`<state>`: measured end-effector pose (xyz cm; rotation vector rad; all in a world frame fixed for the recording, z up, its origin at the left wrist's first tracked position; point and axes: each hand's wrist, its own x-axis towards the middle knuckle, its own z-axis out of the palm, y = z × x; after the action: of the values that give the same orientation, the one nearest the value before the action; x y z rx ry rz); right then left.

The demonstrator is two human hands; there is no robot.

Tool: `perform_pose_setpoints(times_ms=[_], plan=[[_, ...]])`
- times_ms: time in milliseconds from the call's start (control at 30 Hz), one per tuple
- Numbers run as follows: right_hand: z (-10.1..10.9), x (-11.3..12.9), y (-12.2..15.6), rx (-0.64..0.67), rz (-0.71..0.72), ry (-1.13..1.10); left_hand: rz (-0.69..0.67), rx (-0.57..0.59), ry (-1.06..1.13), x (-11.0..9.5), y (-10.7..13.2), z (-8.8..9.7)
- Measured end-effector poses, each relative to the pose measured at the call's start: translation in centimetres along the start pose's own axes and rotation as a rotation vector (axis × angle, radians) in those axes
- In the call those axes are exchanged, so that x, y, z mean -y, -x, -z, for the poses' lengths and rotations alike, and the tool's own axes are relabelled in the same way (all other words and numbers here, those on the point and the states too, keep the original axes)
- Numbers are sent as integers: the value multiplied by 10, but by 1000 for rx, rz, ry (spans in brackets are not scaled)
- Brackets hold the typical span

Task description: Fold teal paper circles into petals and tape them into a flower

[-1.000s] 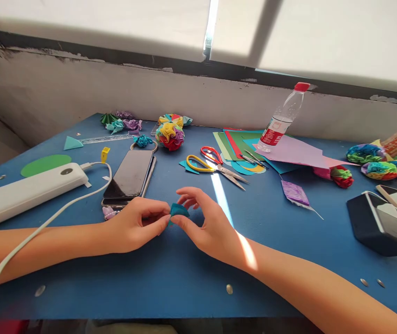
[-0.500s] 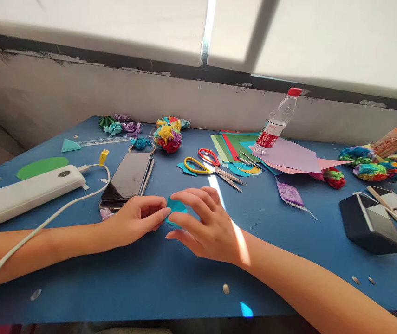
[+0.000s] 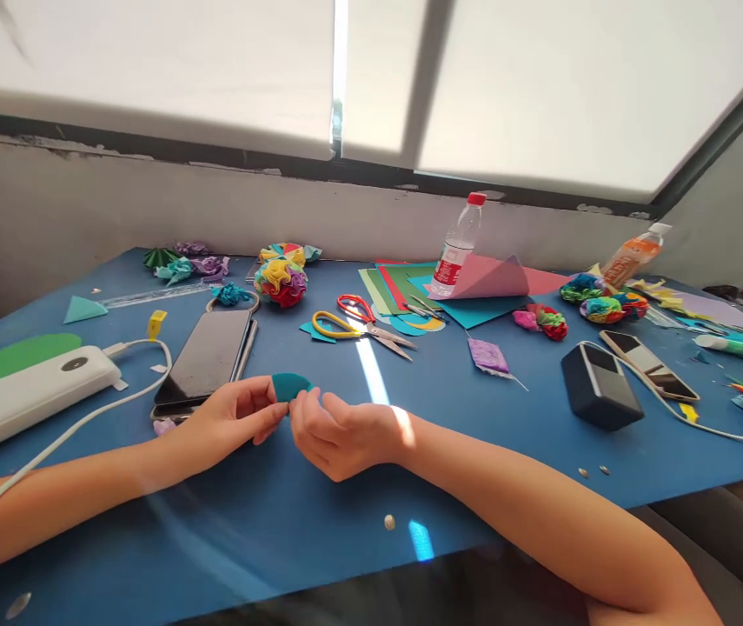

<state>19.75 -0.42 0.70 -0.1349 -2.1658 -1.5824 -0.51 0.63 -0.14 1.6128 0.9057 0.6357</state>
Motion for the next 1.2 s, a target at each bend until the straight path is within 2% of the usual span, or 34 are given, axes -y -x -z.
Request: perform_pose_setpoints(times_ms=[100,233,300,400,533,633,833,1000,1133,1200], plan=[[-2,-1,1,-49,18,4,8,18,-39,2,-1,1],[-3,4,4,-3,-51,-92,-56,15,-126,1,2,-1],[-3,8,4,24,-174,-214,-105,-28,-228,1,5,-3],[-4,11,3,54,-458,-511,-128,-66,-335,2,7,-4],[-1,13,-2,70,-867,-941,-88,-8,-312,1,7,-2],[1,15,-6,100,-1024,-1248,-66,41,-296,-2,6,-1],[4,15,-14,230,-1399,-1430,-101,60,-372,-5,7,0],[4,15,-18,230,-1552,-1533,-74,59,-372,-6,9,0],[2,17,-17,127,-1645,-1625,-58,58,-339,-8,10,-1],[1,17,-16,118,-1670,-1689,-54,64,-315,-9,10,-1]])
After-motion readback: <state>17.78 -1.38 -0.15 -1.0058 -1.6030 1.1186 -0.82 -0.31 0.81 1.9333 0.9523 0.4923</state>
